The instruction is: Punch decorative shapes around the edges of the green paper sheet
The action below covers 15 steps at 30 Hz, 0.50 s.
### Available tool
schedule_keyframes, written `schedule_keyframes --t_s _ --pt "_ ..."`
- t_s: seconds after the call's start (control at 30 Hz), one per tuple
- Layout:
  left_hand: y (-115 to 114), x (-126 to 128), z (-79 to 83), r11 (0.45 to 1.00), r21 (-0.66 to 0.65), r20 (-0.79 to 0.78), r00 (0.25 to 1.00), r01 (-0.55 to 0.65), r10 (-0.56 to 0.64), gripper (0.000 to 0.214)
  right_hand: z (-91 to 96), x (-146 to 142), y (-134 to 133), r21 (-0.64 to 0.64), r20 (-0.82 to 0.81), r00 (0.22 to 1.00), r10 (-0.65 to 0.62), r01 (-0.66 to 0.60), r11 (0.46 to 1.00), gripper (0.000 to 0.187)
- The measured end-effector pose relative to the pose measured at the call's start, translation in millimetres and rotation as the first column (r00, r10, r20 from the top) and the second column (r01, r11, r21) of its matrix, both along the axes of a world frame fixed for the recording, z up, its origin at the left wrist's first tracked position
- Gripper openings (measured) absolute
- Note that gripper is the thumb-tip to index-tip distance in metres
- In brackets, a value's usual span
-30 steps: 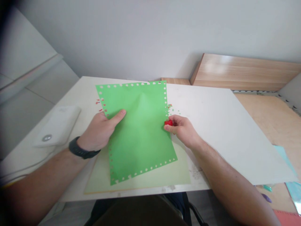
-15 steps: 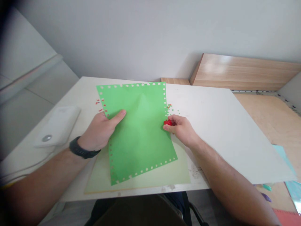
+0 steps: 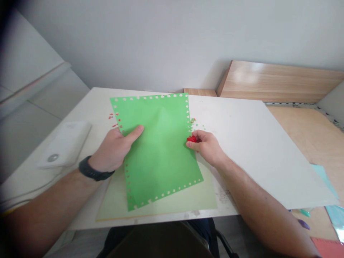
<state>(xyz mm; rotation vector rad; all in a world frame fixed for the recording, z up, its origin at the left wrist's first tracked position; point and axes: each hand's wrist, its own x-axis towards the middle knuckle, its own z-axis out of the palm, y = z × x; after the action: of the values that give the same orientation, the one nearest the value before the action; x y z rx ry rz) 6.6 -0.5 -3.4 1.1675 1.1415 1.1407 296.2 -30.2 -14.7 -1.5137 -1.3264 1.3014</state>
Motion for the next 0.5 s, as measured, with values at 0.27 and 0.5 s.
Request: schedule_keyframes --t_s 0.27,0.5 --pt "1.9 -0.5 -0.8 1.0 0.023 -0.005 1.0 0.001 -0.001 0.053 1.1 7.3 -0.8 0.069 -0.106 0.994 0.018 -0.011 0.998 0.031" --pt "2.2 -1.1 -1.7 1.0 -0.007 0.006 1.0 -0.011 0.011 0.048 3.7 9.2 -2.8 0.043 -0.056 0.996 0.066 -0.063 0.997 0.031"
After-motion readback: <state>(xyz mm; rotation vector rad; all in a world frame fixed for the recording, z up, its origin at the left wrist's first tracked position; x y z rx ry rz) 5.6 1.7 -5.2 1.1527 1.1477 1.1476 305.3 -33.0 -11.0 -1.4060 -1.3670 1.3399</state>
